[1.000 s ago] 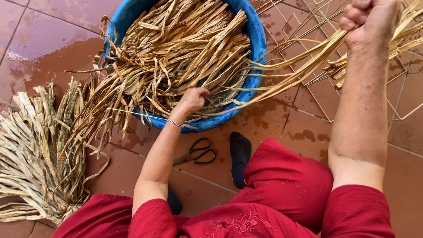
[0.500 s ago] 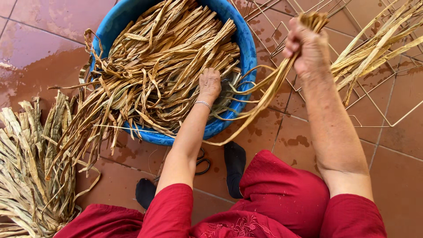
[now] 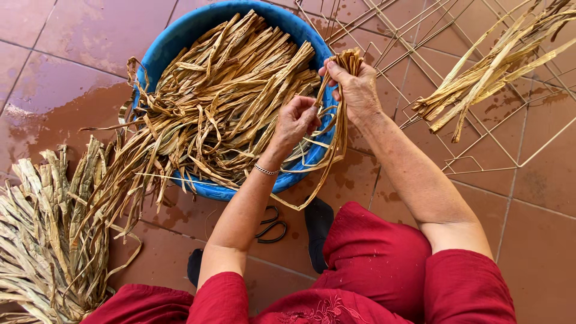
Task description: The person sits on a tiled floor and repeatedly takes dried plant strips from a blue basin, separates them by hand, and places them onto a wire drying rack. Scissors are visible on the floor but not used.
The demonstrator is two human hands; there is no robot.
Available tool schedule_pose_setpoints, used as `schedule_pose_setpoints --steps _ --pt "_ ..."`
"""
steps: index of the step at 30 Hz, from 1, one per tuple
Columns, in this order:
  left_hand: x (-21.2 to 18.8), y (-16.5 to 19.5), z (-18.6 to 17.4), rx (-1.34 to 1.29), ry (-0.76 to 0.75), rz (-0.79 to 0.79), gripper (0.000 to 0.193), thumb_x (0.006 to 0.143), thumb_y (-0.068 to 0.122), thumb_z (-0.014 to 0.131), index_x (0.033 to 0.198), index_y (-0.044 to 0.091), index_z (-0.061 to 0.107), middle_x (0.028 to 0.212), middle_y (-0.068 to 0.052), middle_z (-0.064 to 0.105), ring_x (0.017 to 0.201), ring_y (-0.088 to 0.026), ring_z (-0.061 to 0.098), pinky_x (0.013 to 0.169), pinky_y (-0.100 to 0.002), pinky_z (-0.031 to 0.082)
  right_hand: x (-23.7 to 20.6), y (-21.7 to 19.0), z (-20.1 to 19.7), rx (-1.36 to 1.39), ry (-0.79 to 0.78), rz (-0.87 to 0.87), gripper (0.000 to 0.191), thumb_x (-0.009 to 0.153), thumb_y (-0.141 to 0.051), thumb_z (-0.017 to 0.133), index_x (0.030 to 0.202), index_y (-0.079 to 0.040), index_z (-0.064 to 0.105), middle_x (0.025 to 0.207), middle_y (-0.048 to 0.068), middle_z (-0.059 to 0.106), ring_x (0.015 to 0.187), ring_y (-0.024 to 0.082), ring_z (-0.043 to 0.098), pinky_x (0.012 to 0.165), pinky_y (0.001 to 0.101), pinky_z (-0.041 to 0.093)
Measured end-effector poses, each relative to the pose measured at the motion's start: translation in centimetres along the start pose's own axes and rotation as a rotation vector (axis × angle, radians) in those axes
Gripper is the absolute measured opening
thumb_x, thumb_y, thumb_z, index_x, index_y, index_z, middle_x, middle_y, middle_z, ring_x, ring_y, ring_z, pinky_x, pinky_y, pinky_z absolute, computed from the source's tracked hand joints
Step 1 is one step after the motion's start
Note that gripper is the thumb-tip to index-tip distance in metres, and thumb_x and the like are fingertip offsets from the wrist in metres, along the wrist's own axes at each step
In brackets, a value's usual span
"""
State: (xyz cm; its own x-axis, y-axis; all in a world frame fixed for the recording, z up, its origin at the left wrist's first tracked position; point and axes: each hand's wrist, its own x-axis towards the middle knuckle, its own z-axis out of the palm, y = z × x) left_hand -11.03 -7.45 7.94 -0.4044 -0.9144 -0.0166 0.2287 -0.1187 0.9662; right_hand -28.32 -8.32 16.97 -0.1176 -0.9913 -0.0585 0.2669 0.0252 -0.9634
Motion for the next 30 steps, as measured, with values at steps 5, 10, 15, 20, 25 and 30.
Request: schedule_pose_setpoints --steps 5,10,15,20,25,30 --pt "0.9 3.3 1.2 -0.118 0.015 0.038 0.029 0.109 0.022 0.055 0.129 0.003 0.062 0.089 -0.002 0.072 0.075 -0.006 0.065 0.064 -0.022 0.054 -1.1 -1.2 1.8 -0.049 -0.028 0.046 0.014 0.097 -0.011 0.073 0.109 -0.005 0.075 0.104 0.005 0.076 0.086 0.009 0.069 0.065 0.0228 0.056" --pt "2.6 5.4 1.2 0.189 0.065 0.067 0.026 0.107 0.021 0.055 0.118 0.003 0.071 0.083 -0.004 0.071 0.066 -0.009 0.061 0.057 -0.027 0.051 -1.3 -0.8 2.6 0.107 -0.064 0.057 0.011 0.099 -0.01 0.065 0.104 -0.004 0.072 0.107 0.008 0.078 0.089 0.014 0.072 0.076 0.0295 0.062" --pt "2.6 4.8 2.0 0.62 0.17 0.433 0.022 0.101 0.018 0.054 0.11 0.004 0.068 0.083 -0.015 0.071 0.072 -0.025 0.069 0.066 -0.038 0.056 -0.2 0.6 2.6 0.04 -0.021 -0.153 0.014 0.107 -0.012 0.062 0.101 -0.001 0.069 0.098 0.011 0.074 0.088 0.017 0.072 0.079 0.0322 0.063" --pt "2.0 3.8 2.1 0.739 0.19 0.449 0.023 0.101 0.017 0.048 0.091 0.003 0.063 0.073 -0.019 0.065 0.065 -0.032 0.065 0.062 -0.044 0.052 2.5 0.7 1.2 -0.116 0.1 -0.212 0.014 0.104 -0.016 0.059 0.098 -0.005 0.065 0.086 0.011 0.071 0.073 0.018 0.075 0.063 0.0348 0.07" --pt "-0.2 3.3 1.6 0.748 0.066 0.319 0.03 0.101 0.015 0.037 0.079 0.006 0.057 0.057 -0.012 0.054 0.047 -0.024 0.052 0.047 -0.04 0.047 5.4 0.3 -1.7 -0.067 0.161 -0.405 0.013 0.104 -0.01 0.065 0.096 -0.001 0.068 0.081 0.013 0.072 0.069 0.022 0.078 0.054 0.0364 0.069" --pt "-3.6 4.1 0.3 0.76 0.021 0.333 0.028 0.101 0.014 0.038 0.083 0.005 0.058 0.058 -0.011 0.055 0.045 -0.022 0.053 0.049 -0.04 0.047 8.1 -0.6 -4.6 -0.038 0.274 -0.46 0.009 0.098 -0.005 0.064 0.091 0.0 0.069 0.076 0.012 0.073 0.063 0.023 0.079 0.05 0.0369 0.067"
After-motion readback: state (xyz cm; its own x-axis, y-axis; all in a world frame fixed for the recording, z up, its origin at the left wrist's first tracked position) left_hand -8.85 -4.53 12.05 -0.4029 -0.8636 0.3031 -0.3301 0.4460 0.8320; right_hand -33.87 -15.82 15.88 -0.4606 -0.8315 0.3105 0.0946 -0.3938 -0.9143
